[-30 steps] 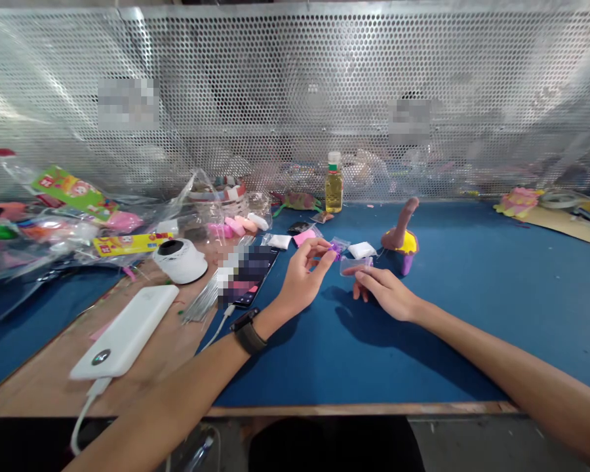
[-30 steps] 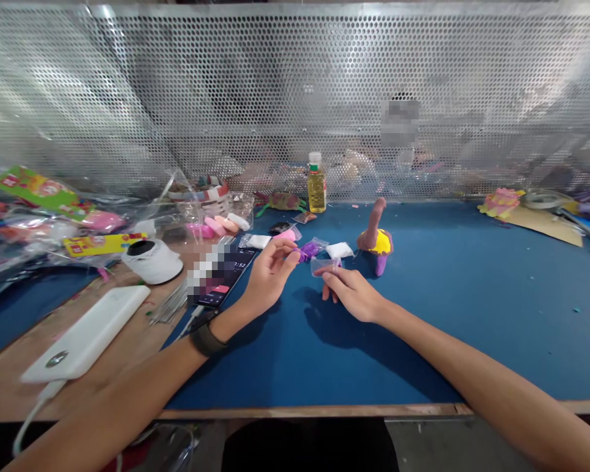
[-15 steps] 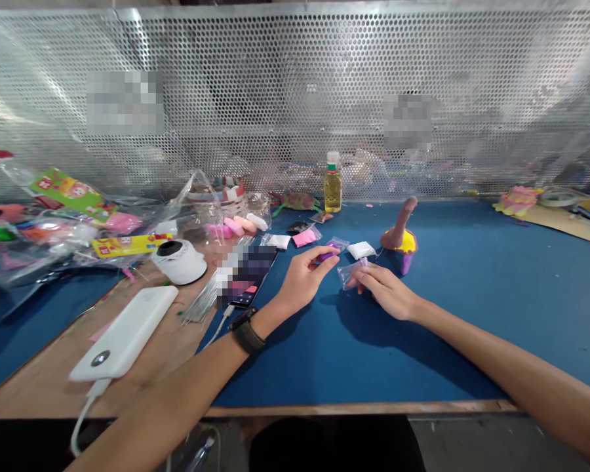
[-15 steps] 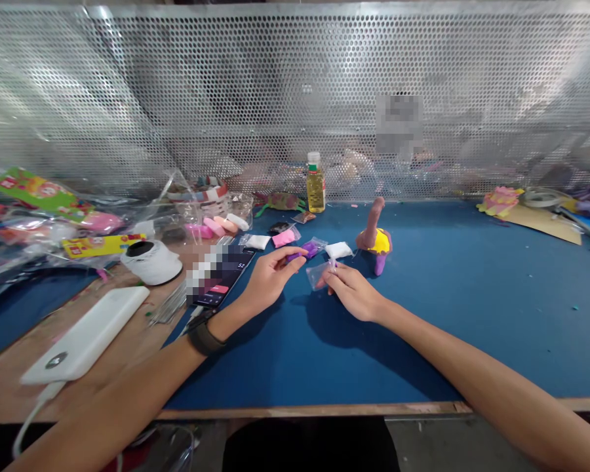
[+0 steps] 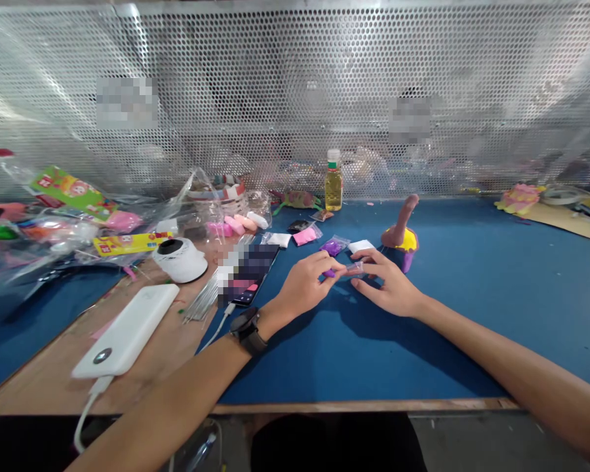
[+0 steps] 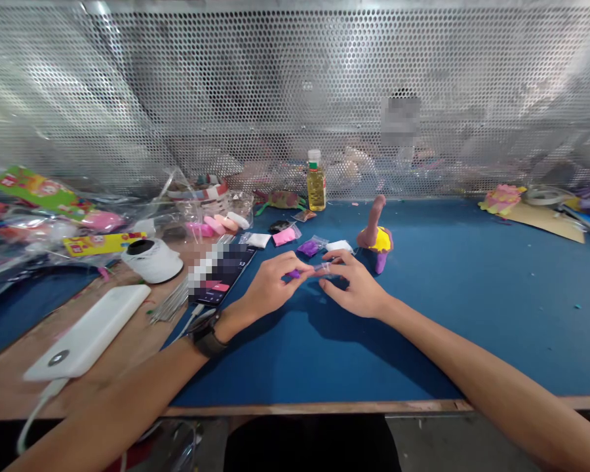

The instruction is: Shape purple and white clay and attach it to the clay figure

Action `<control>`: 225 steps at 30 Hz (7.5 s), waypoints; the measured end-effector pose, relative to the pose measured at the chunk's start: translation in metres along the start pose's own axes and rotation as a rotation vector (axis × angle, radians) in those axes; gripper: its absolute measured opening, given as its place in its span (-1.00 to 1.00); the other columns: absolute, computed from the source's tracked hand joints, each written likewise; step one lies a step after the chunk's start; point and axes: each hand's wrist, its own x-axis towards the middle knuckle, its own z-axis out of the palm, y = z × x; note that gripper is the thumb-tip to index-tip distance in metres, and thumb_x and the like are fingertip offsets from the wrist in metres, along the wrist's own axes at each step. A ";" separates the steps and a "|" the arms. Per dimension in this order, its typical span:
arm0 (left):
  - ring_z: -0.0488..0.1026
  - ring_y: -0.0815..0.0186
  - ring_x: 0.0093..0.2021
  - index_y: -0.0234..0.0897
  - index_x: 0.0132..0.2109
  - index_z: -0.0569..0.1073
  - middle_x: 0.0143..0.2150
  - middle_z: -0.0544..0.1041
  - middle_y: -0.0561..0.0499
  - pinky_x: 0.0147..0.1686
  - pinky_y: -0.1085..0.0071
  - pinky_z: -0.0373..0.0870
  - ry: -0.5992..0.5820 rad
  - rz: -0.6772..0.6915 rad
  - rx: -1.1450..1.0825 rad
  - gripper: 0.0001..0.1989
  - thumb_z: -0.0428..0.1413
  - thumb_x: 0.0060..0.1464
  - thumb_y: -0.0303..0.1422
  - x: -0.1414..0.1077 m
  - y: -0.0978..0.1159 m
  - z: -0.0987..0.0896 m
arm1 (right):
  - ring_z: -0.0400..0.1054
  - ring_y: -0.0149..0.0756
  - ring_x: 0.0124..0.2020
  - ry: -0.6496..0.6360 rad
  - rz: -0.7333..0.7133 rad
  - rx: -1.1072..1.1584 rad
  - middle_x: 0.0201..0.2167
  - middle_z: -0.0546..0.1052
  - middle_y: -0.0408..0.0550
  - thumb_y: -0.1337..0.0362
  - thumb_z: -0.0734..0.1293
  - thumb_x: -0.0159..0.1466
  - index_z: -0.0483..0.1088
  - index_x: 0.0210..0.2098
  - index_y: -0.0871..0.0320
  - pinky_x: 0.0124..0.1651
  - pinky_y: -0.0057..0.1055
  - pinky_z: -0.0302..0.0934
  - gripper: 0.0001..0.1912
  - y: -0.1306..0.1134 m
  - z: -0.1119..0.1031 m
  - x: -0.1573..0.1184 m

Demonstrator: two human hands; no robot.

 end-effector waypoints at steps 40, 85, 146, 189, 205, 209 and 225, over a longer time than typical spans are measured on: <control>0.27 0.35 -0.42 -0.22 -0.32 0.33 -0.44 0.30 0.08 -0.33 0.38 0.35 0.088 -0.405 -0.433 -0.67 0.03 0.31 -0.08 0.006 0.012 -0.005 | 0.40 -0.22 -0.19 0.037 0.012 0.193 -0.19 0.51 -0.01 0.20 0.40 0.31 0.54 -0.37 0.05 -0.18 -0.26 0.35 -0.87 -0.007 -0.008 0.005; 0.35 0.40 -0.49 -0.33 -0.16 0.56 -0.48 0.38 0.10 -0.45 0.46 0.27 -0.094 -0.520 -0.543 -0.63 0.12 0.28 -0.07 0.004 0.020 0.001 | 0.63 -0.28 -0.30 0.284 -0.323 -0.549 -0.17 0.72 -0.04 0.31 0.32 0.42 0.56 -0.12 0.10 -0.21 -0.40 0.53 -0.85 0.001 -0.005 0.005; 0.09 0.44 -0.49 -0.34 -0.34 0.53 -0.52 0.28 0.12 -0.47 0.44 0.03 -0.161 -0.523 -0.485 -0.69 0.23 0.15 -0.13 0.004 0.031 -0.005 | 0.54 -0.28 -0.21 0.151 -0.033 -0.071 -0.10 0.67 -0.01 0.15 0.38 0.40 0.61 0.01 0.05 -0.37 -0.43 0.41 -0.74 -0.001 -0.004 0.007; 0.24 0.41 -0.56 -0.25 -0.26 0.34 -0.53 0.26 0.14 -0.49 0.47 0.27 -0.237 -0.680 -0.648 -0.58 -0.12 0.40 -0.01 0.003 -0.002 0.004 | 0.24 -0.43 -0.51 0.064 0.226 0.131 -0.38 0.49 -0.16 0.00 0.34 0.38 0.38 -0.23 0.11 -0.48 -0.43 0.15 -0.71 0.002 -0.006 0.007; 0.48 0.32 -0.26 -0.36 0.26 0.46 -0.27 0.55 -0.03 -0.14 0.31 0.47 -0.198 -0.742 -0.759 -0.38 0.28 0.17 -0.11 0.005 0.002 0.005 | 0.40 -0.34 -0.57 0.234 0.357 0.207 -0.52 0.60 -0.10 -0.12 0.47 0.21 0.53 -0.16 0.15 -0.52 -0.39 0.31 -0.54 -0.001 -0.008 0.010; 0.43 0.35 -0.32 -0.38 -0.04 0.60 -0.32 0.53 -0.01 -0.20 0.36 0.41 -0.329 -0.684 -0.645 -0.57 0.24 0.19 -0.07 0.005 0.007 0.002 | 0.42 -0.35 -0.55 0.179 0.356 0.341 -0.48 0.61 -0.10 -0.08 0.50 0.19 0.52 -0.18 0.13 -0.50 -0.38 0.40 -0.57 -0.005 -0.005 0.009; 0.40 0.37 -0.42 -0.26 -0.20 0.41 -0.39 0.41 0.06 -0.36 0.39 0.48 -0.057 -0.841 -0.888 -0.79 0.10 0.20 -0.19 0.010 0.000 0.000 | 0.61 -0.17 -0.30 0.171 0.461 0.449 -0.34 0.66 0.01 -0.08 0.52 0.17 0.48 -0.07 0.16 -0.43 -0.37 0.50 -0.48 0.007 -0.010 0.012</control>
